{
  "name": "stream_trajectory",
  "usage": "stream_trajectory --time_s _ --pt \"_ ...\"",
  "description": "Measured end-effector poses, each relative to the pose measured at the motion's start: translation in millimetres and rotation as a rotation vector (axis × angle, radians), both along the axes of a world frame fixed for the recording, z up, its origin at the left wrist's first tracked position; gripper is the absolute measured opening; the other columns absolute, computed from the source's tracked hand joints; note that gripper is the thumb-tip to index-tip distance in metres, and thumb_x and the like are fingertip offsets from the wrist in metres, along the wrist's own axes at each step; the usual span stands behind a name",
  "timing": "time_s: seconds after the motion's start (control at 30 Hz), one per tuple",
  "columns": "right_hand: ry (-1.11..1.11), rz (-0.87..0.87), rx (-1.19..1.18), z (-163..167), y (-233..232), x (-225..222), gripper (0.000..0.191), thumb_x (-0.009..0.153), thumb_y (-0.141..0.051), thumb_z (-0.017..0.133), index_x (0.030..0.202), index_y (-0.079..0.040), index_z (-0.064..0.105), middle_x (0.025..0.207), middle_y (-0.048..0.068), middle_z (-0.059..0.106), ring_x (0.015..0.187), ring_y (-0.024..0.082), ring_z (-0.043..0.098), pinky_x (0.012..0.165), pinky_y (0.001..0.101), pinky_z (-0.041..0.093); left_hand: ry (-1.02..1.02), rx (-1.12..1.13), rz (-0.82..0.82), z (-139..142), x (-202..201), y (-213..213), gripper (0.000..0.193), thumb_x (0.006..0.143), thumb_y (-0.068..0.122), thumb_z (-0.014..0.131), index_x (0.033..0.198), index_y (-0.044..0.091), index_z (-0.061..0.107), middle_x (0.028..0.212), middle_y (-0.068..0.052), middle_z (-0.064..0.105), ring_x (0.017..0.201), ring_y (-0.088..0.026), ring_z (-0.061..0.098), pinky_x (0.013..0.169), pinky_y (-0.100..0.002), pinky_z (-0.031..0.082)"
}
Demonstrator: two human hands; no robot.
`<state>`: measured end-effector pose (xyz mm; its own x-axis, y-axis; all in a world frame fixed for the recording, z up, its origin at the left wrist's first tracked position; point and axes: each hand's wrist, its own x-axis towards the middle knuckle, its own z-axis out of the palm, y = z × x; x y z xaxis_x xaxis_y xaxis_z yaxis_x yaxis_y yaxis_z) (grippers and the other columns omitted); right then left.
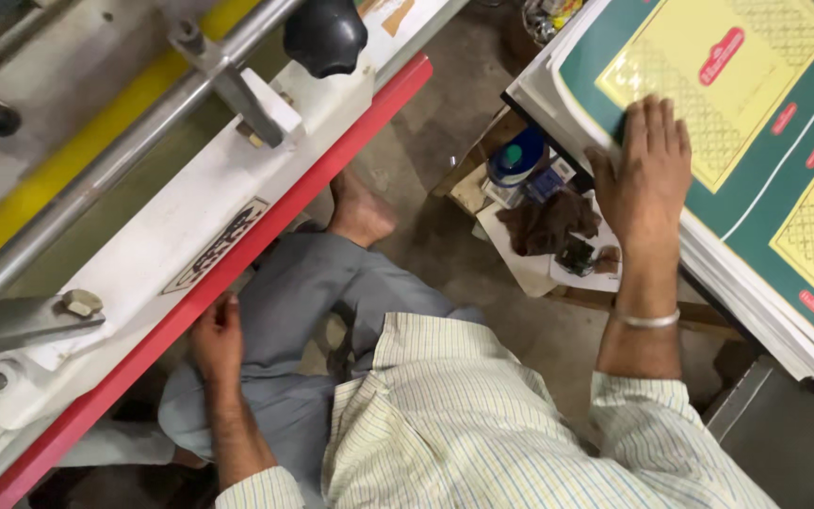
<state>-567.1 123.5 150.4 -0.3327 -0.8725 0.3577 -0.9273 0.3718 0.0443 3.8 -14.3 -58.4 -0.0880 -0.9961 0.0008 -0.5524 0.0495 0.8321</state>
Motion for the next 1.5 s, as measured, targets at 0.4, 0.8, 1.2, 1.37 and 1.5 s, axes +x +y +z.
stream_trajectory --time_s 0.4,0.8,1.2,1.37,1.5 --pt "-0.312 0.065 -0.179 35.8 16.7 8.3 0.035 0.098 -0.015 0.077 0.127 0.001 0.069 0.129 0.022 0.070 0.119 0.040 0.066 0.101 0.0441 0.052 -0.246 0.021 -0.026 14.0 -14.1 5.5 0.028 0.098 0.030 0.071 0.115 0.008 0.074 0.107 -0.012 0.076 0.094 -0.029 0.073 0.083 -0.040 0.056" --pt "0.074 -0.026 -0.403 40.2 18.5 -19.6 0.009 0.107 -0.002 0.063 0.106 0.001 0.072 0.103 0.018 0.072 0.091 0.038 0.068 0.079 0.0459 0.053 -0.222 -0.020 0.001 8.7 -10.1 5.0 0.028 0.098 0.030 0.071 0.114 0.008 0.075 0.103 -0.012 0.076 0.092 -0.029 0.073 0.082 -0.040 0.057" --pt "0.077 0.007 -0.428 -45.0 -3.3 -15.0 0.031 0.091 0.009 0.065 0.120 0.003 0.071 0.131 0.019 0.069 0.130 0.037 0.064 0.113 0.0467 0.049 -0.298 -0.079 0.037 2.0 -4.9 4.9 0.030 0.095 0.032 0.072 0.117 0.012 0.073 0.100 -0.013 0.075 0.089 -0.034 0.071 0.078 -0.045 0.055" --pt "0.107 0.053 -0.406 -47.9 -2.2 -12.9 0.032 0.092 0.008 0.061 0.123 0.004 0.068 0.134 0.020 0.068 0.130 0.038 0.062 0.117 0.0484 0.047 -0.232 0.055 0.062 -2.3 -3.6 2.1 0.029 0.096 0.035 0.070 0.110 0.011 0.071 0.093 -0.011 0.075 0.084 -0.030 0.073 0.078 -0.043 0.057" --pt "0.123 0.054 -0.417 -47.5 -3.5 -11.8 0.029 0.093 0.005 0.060 0.122 0.004 0.067 0.135 0.019 0.068 0.129 0.038 0.062 0.115 0.0491 0.047 -0.298 0.067 0.085 -3.9 -2.7 -1.3 0.032 0.094 0.038 0.072 0.108 0.010 0.072 0.090 -0.012 0.074 0.084 -0.032 0.072 0.077 -0.045 0.056"
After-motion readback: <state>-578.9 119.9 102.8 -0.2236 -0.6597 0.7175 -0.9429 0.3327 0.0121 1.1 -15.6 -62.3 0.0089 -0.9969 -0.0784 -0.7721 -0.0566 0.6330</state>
